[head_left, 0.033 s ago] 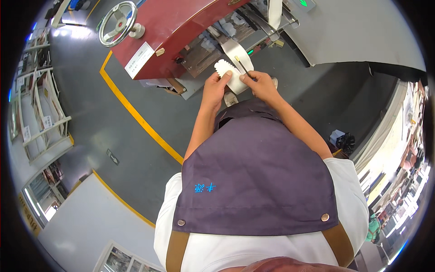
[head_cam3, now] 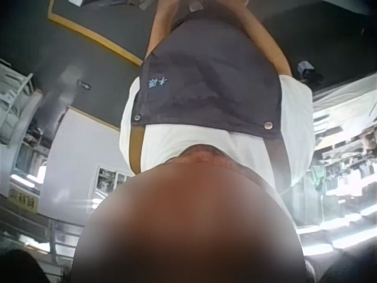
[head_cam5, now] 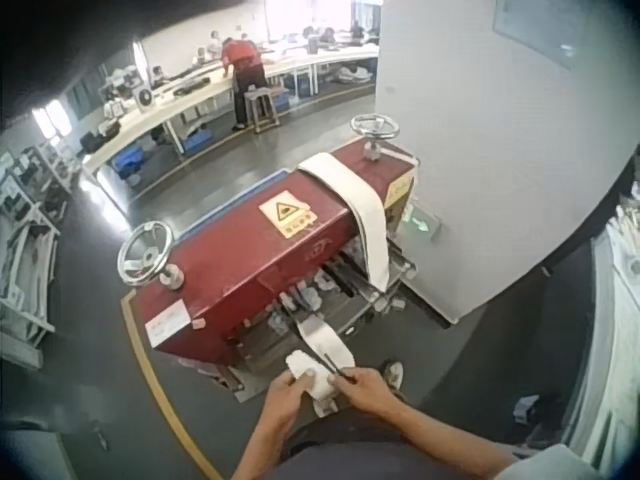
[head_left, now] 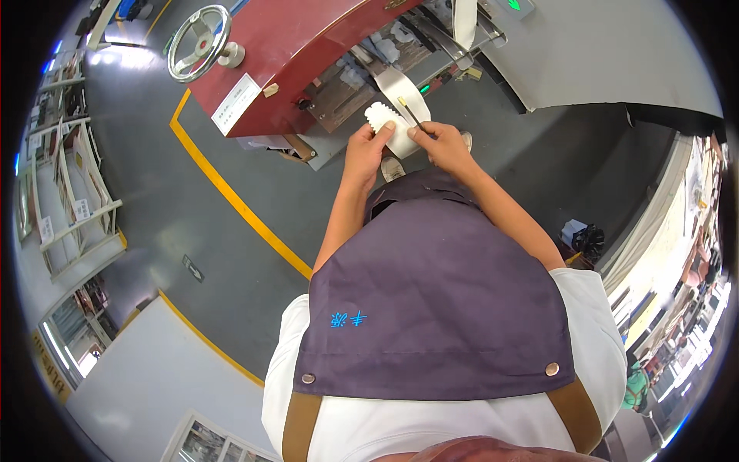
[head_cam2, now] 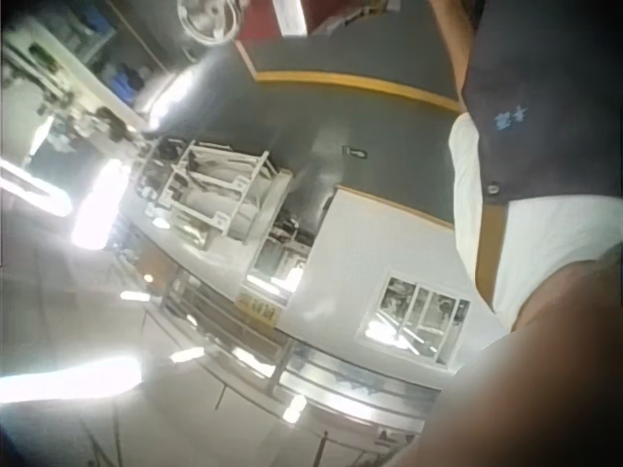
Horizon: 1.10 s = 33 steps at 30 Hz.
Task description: Skiving the edges of leather straps using an industrial skiving machine.
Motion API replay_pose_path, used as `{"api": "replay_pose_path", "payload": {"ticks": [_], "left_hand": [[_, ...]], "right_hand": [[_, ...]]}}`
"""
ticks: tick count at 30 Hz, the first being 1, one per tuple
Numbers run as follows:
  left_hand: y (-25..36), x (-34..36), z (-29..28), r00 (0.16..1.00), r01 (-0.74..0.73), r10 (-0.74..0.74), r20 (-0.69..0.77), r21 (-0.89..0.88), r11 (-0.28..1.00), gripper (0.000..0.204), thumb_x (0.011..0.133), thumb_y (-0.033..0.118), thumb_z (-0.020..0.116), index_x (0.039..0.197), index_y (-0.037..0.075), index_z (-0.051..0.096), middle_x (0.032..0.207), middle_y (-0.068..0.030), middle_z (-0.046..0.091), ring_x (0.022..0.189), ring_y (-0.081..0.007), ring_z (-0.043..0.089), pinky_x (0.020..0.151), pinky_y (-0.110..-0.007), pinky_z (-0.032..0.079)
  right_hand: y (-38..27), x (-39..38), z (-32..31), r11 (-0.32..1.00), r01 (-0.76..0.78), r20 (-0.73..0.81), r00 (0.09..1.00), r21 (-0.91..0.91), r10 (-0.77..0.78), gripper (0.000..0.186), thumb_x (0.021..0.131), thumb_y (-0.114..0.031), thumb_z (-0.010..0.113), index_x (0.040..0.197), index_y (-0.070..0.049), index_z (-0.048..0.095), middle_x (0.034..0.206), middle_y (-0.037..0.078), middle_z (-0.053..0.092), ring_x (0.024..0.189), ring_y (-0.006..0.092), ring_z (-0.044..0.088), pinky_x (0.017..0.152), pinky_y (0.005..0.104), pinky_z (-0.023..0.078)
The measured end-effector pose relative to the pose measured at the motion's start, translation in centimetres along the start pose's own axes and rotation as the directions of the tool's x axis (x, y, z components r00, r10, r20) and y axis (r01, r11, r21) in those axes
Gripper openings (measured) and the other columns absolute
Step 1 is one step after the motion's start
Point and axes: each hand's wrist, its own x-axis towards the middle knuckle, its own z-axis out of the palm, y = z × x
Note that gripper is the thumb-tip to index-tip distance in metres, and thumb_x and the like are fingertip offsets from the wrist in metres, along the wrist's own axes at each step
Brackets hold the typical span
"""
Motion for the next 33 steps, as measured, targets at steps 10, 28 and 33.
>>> {"api": "replay_pose_path", "payload": {"ticks": [10, 28, 33], "left_hand": [[0.0, 0.1, 0.9, 1.000, -0.003, 0.004, 0.022, -0.052, 0.999, 0.025, 0.090, 0.023, 0.062, 0.102, 0.001, 0.061, 0.091, -0.0049, 0.065, 0.077, -0.0097, 0.061, 0.068, -0.025, 0.049], [1.9, 0.8, 1.5, 0.997, 0.072, -0.070, -0.024, 0.080, 0.994, 0.028, 0.091, 0.032, 0.058, 0.080, 0.006, 0.059, 0.069, -0.0008, 0.059, 0.056, -0.0074, 0.056, 0.051, -0.020, 0.041], [1.1, 3.4, 1.2, 0.998, 0.021, -0.035, 0.057, 0.217, 0.976, 0.030, 0.091, 0.031, 0.057, 0.083, 0.002, 0.060, 0.071, -0.0033, 0.061, 0.052, -0.0097, 0.056, 0.047, -0.021, 0.040]], "right_hand": [[0.5, -0.9, -1.5, 0.994, 0.083, 0.036, 0.996, -0.075, -0.081, 0.038, 0.079, -0.037, 0.069, 0.083, 0.001, 0.066, 0.060, 0.003, 0.055, 0.053, 0.0096, 0.047, 0.051, 0.0285, 0.039], [-1.5, -1.0, -3.5, 0.985, -0.008, -0.072, 0.997, -0.172, -0.005, 0.033, 0.076, -0.033, 0.068, 0.080, 0.000, 0.068, 0.063, 0.007, 0.061, 0.059, 0.0124, 0.053, 0.058, 0.0290, 0.043], [-2.1, 0.6, -4.4, 0.995, -0.073, -0.023, 0.997, 0.065, 0.074, 0.028, 0.079, -0.029, 0.066, 0.079, -0.001, 0.068, 0.067, 0.003, 0.062, 0.059, 0.0091, 0.053, 0.054, 0.0258, 0.040]]}}
